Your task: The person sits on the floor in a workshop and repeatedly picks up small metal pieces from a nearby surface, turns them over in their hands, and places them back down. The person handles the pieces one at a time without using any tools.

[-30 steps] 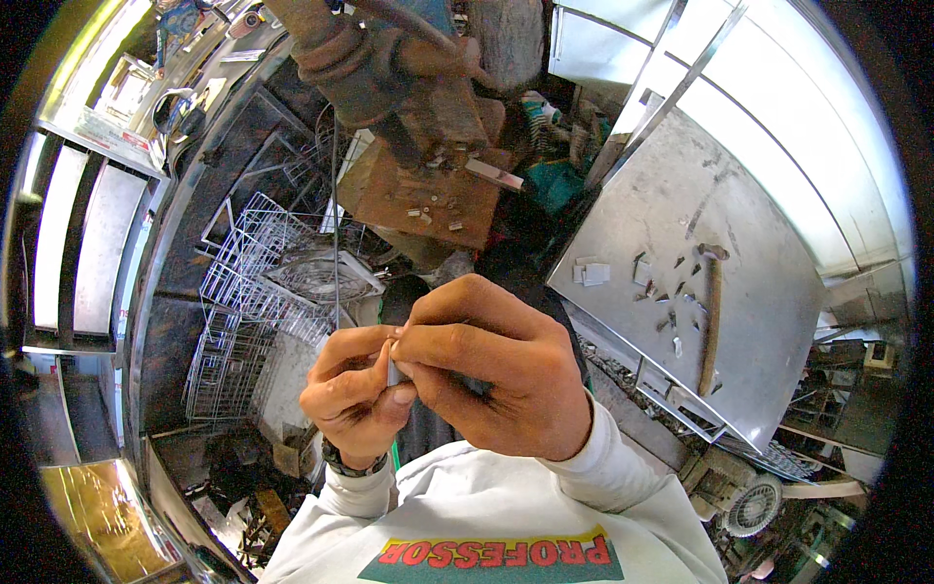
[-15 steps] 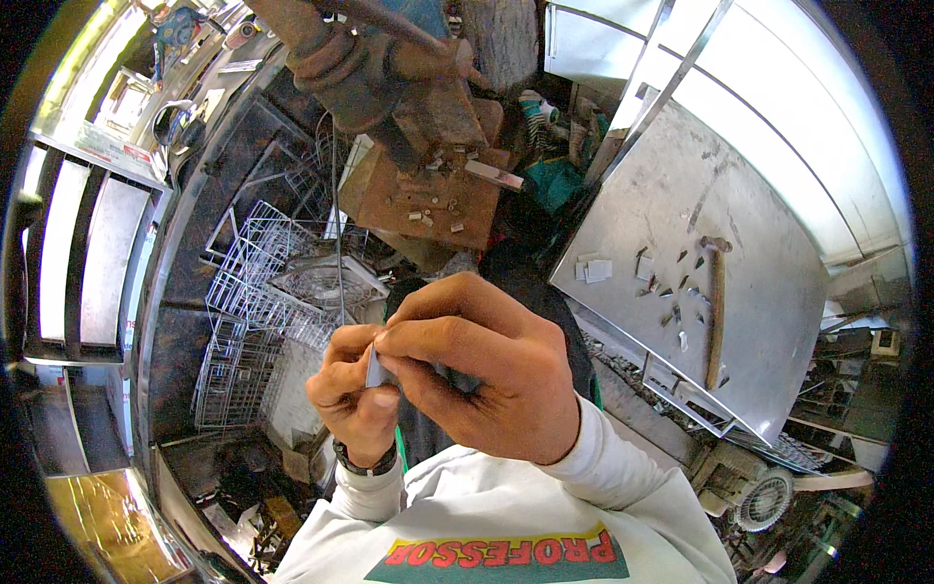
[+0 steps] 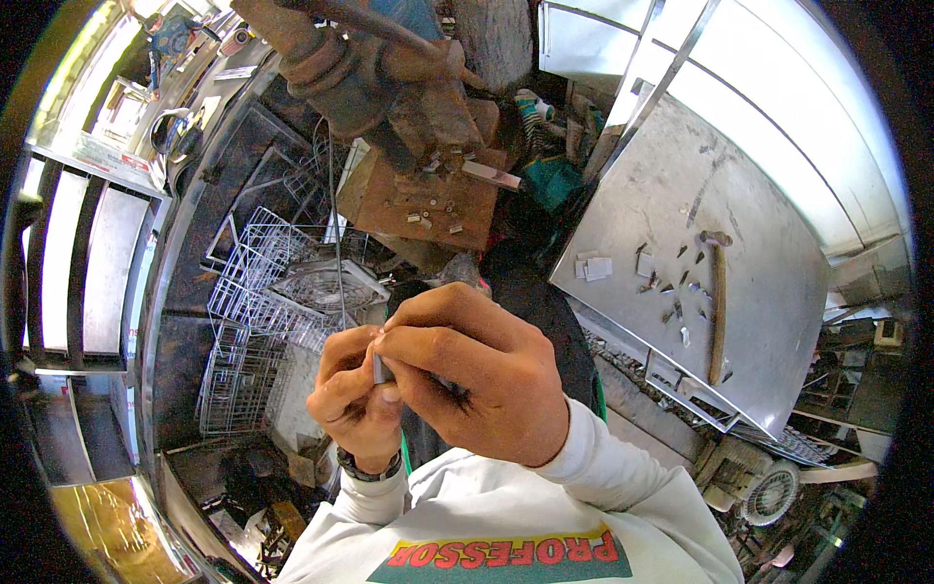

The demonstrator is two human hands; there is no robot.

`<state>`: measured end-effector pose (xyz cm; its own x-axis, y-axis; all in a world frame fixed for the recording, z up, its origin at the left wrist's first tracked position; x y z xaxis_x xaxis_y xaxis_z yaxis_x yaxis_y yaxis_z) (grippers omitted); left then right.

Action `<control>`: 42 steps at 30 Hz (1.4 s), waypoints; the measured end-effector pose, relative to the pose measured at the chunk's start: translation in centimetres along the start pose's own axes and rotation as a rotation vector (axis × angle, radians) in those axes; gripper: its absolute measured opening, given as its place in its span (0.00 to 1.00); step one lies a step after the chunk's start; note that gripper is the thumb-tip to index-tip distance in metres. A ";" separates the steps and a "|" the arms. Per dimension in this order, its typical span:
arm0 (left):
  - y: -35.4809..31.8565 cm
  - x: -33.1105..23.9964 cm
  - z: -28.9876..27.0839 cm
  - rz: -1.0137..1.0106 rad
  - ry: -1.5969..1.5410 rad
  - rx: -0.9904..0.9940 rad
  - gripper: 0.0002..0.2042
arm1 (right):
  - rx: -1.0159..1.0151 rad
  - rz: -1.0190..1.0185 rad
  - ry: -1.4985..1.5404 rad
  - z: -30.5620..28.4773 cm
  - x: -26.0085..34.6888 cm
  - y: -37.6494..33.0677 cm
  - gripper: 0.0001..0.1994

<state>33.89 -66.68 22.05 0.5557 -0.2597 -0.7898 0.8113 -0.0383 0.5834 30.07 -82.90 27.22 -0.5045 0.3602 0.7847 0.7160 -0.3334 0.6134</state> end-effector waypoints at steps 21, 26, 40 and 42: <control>-0.9 1.2 -0.9 -0.530 -0.453 -0.088 0.14 | -0.013 0.023 0.025 0.2 -1.0 0.3 0.12; -0.6 1.7 -1.0 -0.549 -0.327 -0.013 0.14 | 0.004 -0.162 -0.117 -0.2 -2.3 0.2 0.12; -2.3 5.0 1.7 -0.745 -0.261 0.054 0.13 | -0.013 0.079 -0.131 -3.6 -7.3 -2.8 0.09; -1.6 4.8 2.2 -0.751 -0.151 0.123 0.12 | -0.003 0.085 -0.141 -4.2 -7.5 -2.7 0.09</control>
<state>34.89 -69.96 17.70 -0.1728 -0.2498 -0.9528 0.9297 -0.3608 -0.0740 29.90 -88.34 20.04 -0.3690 0.4490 0.8138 0.7518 -0.3706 0.5454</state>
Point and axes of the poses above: each hand's wrist, its own y-axis towards the middle knuckle, its own z-axis out of the palm, x = y × z, the point moved 1 cm from there along y, towards the middle knuckle, and after that the axes turned 11 degrees about -x, right-handed, at the moved point
